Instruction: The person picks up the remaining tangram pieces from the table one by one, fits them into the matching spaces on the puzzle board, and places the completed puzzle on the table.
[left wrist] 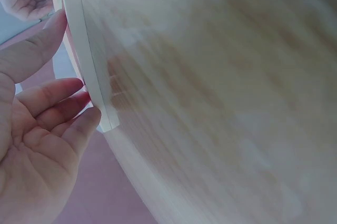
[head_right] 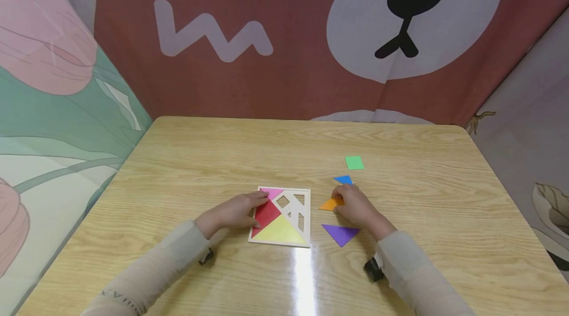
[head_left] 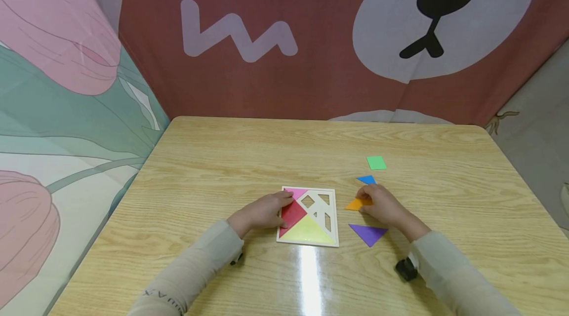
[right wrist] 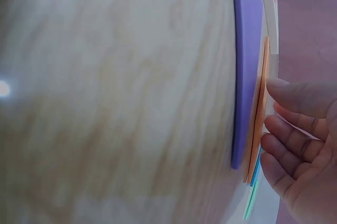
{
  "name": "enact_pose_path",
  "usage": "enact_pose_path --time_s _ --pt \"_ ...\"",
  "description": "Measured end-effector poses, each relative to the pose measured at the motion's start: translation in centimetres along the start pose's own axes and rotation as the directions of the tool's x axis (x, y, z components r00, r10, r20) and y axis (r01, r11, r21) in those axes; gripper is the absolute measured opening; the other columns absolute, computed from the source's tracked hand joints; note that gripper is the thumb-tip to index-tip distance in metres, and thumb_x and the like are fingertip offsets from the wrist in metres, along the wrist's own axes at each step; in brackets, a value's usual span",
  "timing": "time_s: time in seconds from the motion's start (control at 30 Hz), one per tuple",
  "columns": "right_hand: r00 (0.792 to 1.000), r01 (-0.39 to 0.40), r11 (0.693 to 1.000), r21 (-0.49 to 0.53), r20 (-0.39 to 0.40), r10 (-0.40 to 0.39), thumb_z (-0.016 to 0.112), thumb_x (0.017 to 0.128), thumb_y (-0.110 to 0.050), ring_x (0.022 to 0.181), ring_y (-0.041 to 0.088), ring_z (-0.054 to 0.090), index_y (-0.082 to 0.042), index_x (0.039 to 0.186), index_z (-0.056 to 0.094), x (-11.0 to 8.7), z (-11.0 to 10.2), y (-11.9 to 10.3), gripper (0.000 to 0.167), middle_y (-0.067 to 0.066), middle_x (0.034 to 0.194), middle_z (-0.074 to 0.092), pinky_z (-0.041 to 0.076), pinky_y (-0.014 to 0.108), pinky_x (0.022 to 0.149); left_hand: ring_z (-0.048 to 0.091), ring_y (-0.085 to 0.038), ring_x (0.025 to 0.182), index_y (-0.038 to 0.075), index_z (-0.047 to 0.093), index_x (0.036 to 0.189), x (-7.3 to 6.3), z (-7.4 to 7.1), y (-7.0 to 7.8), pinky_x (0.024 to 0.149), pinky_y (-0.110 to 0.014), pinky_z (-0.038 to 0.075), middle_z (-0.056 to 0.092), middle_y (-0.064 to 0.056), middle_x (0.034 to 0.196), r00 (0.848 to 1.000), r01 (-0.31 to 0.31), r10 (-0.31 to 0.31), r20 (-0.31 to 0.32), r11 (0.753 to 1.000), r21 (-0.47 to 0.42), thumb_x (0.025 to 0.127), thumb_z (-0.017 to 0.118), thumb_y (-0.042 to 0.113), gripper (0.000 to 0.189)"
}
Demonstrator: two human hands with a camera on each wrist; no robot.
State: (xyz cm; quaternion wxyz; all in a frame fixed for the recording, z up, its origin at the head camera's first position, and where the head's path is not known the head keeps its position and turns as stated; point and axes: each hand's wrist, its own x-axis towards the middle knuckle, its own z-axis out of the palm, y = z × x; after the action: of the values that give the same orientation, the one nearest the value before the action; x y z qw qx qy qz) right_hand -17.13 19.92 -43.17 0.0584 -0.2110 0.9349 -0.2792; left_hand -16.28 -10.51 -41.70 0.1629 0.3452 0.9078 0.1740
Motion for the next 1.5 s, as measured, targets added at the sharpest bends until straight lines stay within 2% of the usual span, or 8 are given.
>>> enact_pose_path --time_s 0.47,0.77,0.93,1.1,1.27,1.5 --pt "1.000 0.022 1.000 -0.021 0.016 -0.021 0.068 0.069 -0.002 0.080 0.023 0.046 0.001 0.087 0.060 0.2 0.1 0.2 0.020 0.006 0.085 0.055 0.040 0.037 0.070 0.029 -0.022 0.123 -0.003 0.042 0.125 0.1 0.1 -0.1 0.099 -0.029 0.024 0.035 -0.013 0.133 1.000 0.009 -0.009 0.006 1.000 -0.001 0.074 0.067 0.019 0.061" --pt "0.999 -0.010 1.000 -0.020 0.033 0.010 0.070 0.067 -0.002 0.079 0.023 0.045 0.000 0.084 0.058 0.5 0.1 0.2 0.021 0.005 0.082 0.053 0.039 0.037 0.070 0.029 -0.022 0.123 -0.003 0.041 0.126 0.2 0.1 -0.2 0.099 -0.028 0.024 0.035 -0.013 0.133 1.000 0.014 -0.014 0.012 1.000 0.000 0.074 0.067 0.020 0.062" --pt "0.999 -0.008 1.000 -0.002 0.041 0.009 0.071 0.065 -0.001 0.073 0.019 0.045 -0.002 0.079 0.055 0.7 0.1 0.2 0.021 0.003 0.078 0.051 0.040 0.034 0.066 0.029 -0.022 0.123 -0.003 0.041 0.126 0.2 0.2 -0.2 0.099 -0.028 0.025 0.035 -0.013 0.133 1.000 0.018 -0.018 0.013 1.000 -0.005 0.074 0.067 0.019 0.061" --pt "0.999 -0.013 1.000 0.028 0.052 0.011 0.070 0.065 0.001 0.071 0.018 0.046 0.001 0.083 0.056 0.7 0.0 0.2 0.023 0.004 0.076 0.050 0.041 0.031 0.063 0.029 -0.021 0.123 -0.002 0.041 0.126 0.2 0.2 -0.2 0.099 -0.028 0.025 0.035 -0.012 0.133 1.000 0.020 -0.020 0.013 1.000 -0.006 0.075 0.066 0.019 0.061" --pt "0.998 -0.013 1.000 0.018 0.066 0.011 0.069 0.066 0.001 0.073 0.020 0.047 0.002 0.086 0.058 0.8 0.0 0.2 0.023 0.005 0.077 0.052 0.041 0.034 0.064 0.030 -0.022 0.122 -0.002 0.042 0.126 0.2 0.3 -0.3 0.099 -0.028 0.025 0.035 -0.012 0.133 1.000 0.017 -0.017 0.010 1.000 -0.001 0.074 0.067 0.019 0.061" --pt "0.997 -0.003 1.000 0.002 0.075 0.002 0.069 0.064 0.000 0.067 0.017 0.046 0.000 0.083 0.060 1.0 -0.2 0.1 0.020 0.002 0.072 0.051 0.040 0.030 0.059 0.030 -0.022 0.122 -0.002 0.042 0.126 0.2 0.2 -0.3 0.098 -0.028 0.026 0.036 -0.012 0.132 1.000 0.013 -0.013 0.011 1.000 -0.005 0.074 0.067 0.019 0.062"
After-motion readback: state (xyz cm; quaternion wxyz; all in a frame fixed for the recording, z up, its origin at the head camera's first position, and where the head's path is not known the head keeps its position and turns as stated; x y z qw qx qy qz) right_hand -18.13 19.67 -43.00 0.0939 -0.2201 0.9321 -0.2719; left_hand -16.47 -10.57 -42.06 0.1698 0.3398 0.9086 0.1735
